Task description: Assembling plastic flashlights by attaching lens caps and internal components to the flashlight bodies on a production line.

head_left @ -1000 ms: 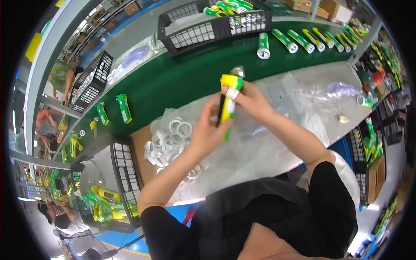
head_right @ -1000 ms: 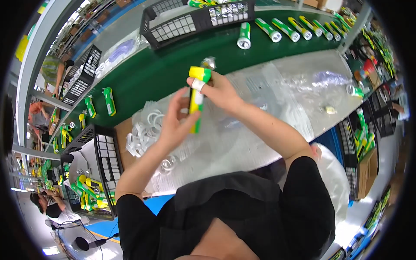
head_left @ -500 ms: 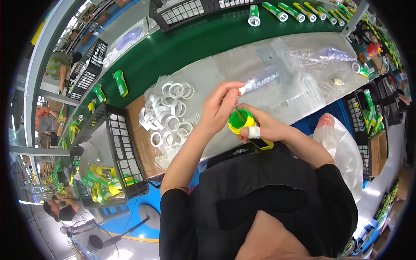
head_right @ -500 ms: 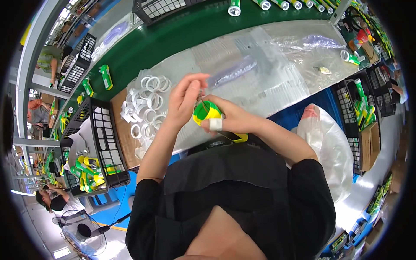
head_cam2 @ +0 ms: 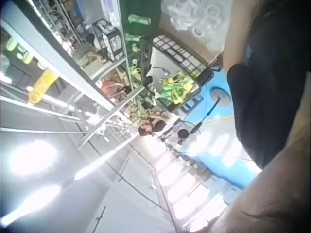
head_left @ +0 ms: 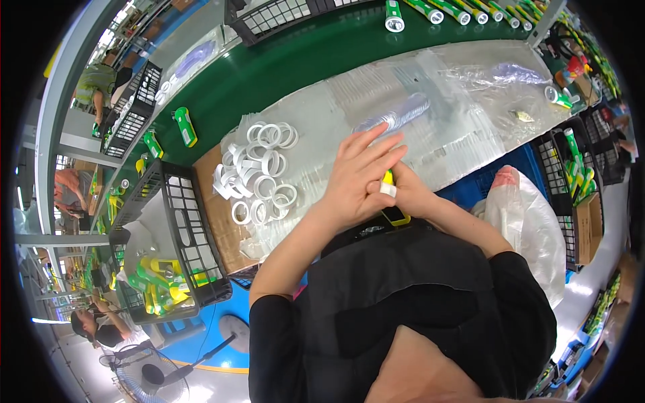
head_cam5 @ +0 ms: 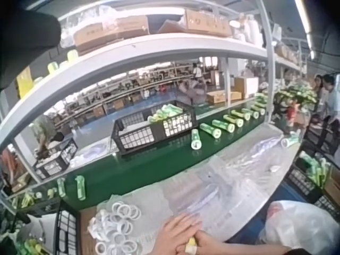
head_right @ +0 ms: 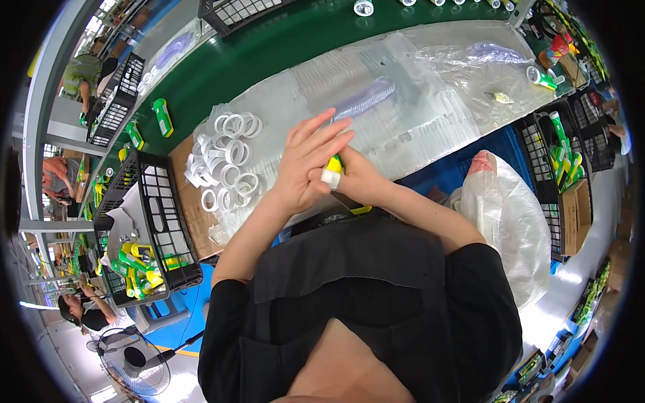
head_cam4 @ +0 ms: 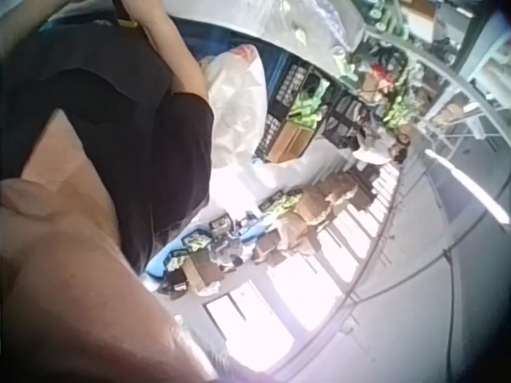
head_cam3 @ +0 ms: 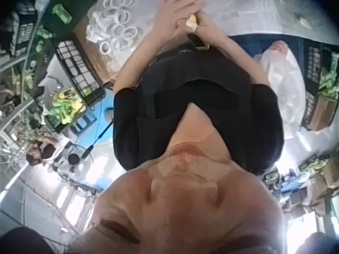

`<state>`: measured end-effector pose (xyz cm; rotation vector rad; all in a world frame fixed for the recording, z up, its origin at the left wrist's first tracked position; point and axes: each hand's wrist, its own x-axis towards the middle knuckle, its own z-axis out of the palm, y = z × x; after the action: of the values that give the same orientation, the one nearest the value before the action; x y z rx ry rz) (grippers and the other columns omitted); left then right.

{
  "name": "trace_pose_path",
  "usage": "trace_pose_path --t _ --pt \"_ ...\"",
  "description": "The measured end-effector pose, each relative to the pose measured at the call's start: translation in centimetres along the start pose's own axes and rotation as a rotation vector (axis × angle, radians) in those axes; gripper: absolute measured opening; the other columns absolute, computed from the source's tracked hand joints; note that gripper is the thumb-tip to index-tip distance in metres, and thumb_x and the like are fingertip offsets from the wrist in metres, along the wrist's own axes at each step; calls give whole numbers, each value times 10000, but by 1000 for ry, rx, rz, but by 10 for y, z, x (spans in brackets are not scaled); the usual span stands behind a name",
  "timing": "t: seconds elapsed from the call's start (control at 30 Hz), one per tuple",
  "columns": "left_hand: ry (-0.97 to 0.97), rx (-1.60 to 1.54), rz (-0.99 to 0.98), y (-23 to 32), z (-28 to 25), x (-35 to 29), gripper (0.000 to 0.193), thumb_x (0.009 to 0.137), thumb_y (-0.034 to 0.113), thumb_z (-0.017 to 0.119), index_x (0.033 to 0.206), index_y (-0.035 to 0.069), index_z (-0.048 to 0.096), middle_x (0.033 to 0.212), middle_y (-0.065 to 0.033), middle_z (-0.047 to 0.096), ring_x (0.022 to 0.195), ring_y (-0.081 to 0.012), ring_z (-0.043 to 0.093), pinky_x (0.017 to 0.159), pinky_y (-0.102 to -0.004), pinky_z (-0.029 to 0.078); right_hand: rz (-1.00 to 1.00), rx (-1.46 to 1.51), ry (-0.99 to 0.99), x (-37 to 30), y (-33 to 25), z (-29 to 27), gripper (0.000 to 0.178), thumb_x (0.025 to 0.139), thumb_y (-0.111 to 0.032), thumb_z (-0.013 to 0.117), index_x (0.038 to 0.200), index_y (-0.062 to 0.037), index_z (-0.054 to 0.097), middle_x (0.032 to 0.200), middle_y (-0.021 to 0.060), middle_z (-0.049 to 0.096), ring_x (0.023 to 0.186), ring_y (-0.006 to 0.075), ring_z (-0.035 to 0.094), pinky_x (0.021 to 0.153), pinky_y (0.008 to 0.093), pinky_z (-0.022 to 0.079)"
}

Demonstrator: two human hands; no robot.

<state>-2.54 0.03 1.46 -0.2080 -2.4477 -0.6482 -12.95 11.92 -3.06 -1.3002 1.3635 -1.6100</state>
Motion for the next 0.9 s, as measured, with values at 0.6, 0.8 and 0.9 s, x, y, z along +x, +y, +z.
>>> trace_pose_path --t 0.6,0.8,0.9 --pt "262 -168 -521 -35 4 -16 509 805 162 725 1288 73 593 1139 -141 598 1067 -305 535 939 -393 414 323 429 -22 15 -28 -32 542 928 -428 627 1267 -34 473 813 96 574 687 163 573 649 289 464" --pt "202 -16 -152 1 -7 -20 425 889 143 597 1301 44 582 1174 -135 581 1068 -335 539 954 -413 398 300 464 -129 15 -35 -15 416 951 -282 634 1250 -29 494 874 65 607 707 134 594 633 271 492" --pt "217 -48 -146 2 -5 -31 398 892 134 538 1268 13 590 1220 -141 582 1125 -342 534 978 -436 379 297 432 -192 15 -33 -10 398 952 -290 633 1220 -27 501 872 68 606 713 140 601 633 276 496"
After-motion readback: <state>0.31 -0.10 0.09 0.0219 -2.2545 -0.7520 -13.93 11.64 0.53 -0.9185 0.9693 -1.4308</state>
